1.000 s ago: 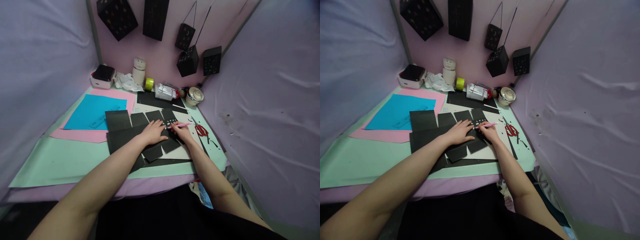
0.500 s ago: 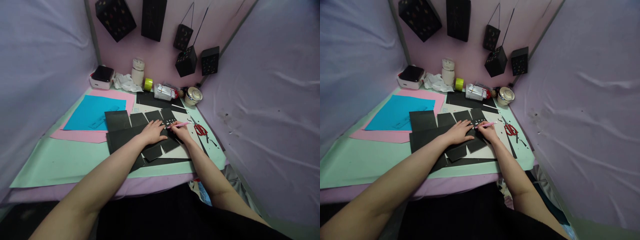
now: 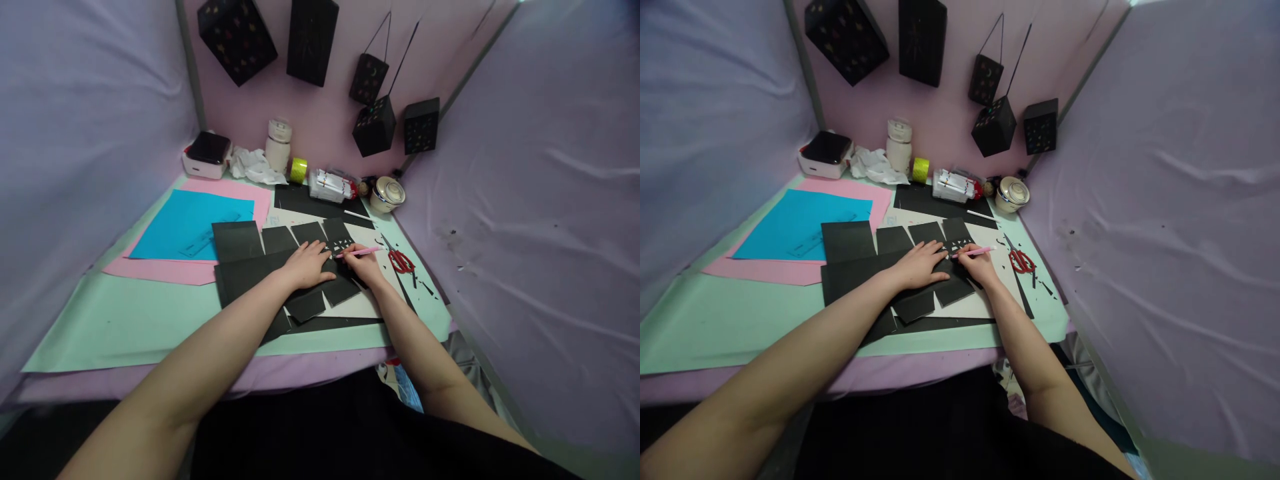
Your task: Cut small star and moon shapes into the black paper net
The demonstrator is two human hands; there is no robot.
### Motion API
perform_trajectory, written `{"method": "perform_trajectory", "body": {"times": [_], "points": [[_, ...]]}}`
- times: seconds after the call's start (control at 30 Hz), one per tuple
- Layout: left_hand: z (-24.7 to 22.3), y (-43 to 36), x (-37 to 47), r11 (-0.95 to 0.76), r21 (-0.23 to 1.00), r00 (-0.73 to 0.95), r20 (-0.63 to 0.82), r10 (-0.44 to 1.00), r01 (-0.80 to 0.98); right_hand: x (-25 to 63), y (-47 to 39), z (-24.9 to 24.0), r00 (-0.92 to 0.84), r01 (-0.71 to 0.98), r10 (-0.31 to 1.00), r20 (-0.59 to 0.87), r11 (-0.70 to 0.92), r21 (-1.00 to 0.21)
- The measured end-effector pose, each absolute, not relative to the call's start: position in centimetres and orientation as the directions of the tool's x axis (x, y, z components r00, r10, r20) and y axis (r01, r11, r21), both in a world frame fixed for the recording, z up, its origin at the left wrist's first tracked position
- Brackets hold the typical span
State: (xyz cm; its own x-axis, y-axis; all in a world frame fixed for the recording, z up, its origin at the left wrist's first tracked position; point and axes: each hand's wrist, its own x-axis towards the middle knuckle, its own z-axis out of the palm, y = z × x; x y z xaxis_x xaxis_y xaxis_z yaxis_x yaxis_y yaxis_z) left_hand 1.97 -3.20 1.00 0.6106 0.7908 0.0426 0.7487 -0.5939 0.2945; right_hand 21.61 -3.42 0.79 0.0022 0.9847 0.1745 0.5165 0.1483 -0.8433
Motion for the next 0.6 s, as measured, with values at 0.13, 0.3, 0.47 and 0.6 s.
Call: {"method": "perform_trajectory", "body": {"times": [0.13, 0.3, 0.47, 0.6], "points": [[0.89, -3.15, 1.93, -0.599, 0.289, 0.614, 0.048, 0.788, 0.747, 21.58, -3.35, 0.68, 0.010, 0.514, 0.984, 0.178, 0.148, -0.845], [1.04, -3.18, 1.90, -0.602, 0.288, 0.618, 0.044, 0.785, 0.745, 21.60, -3.41, 0.75, 0.017, 0.514, 0.983, 0.182, 0.147, -0.845], [1.06, -3.18, 1.93, -0.599, 0.286, 0.615, 0.041, 0.787, 0.748, 21.66, -3.55, 0.90, 0.017, 0.507, 0.985, 0.172, 0.140, -0.851], [0.99, -3.13, 1.98, -0.600, 0.285, 0.617, 0.038, 0.786, 0.748, 21.68, -3.46, 0.76, 0.002, 0.502, 0.986, 0.166, 0.142, -0.853]]}}
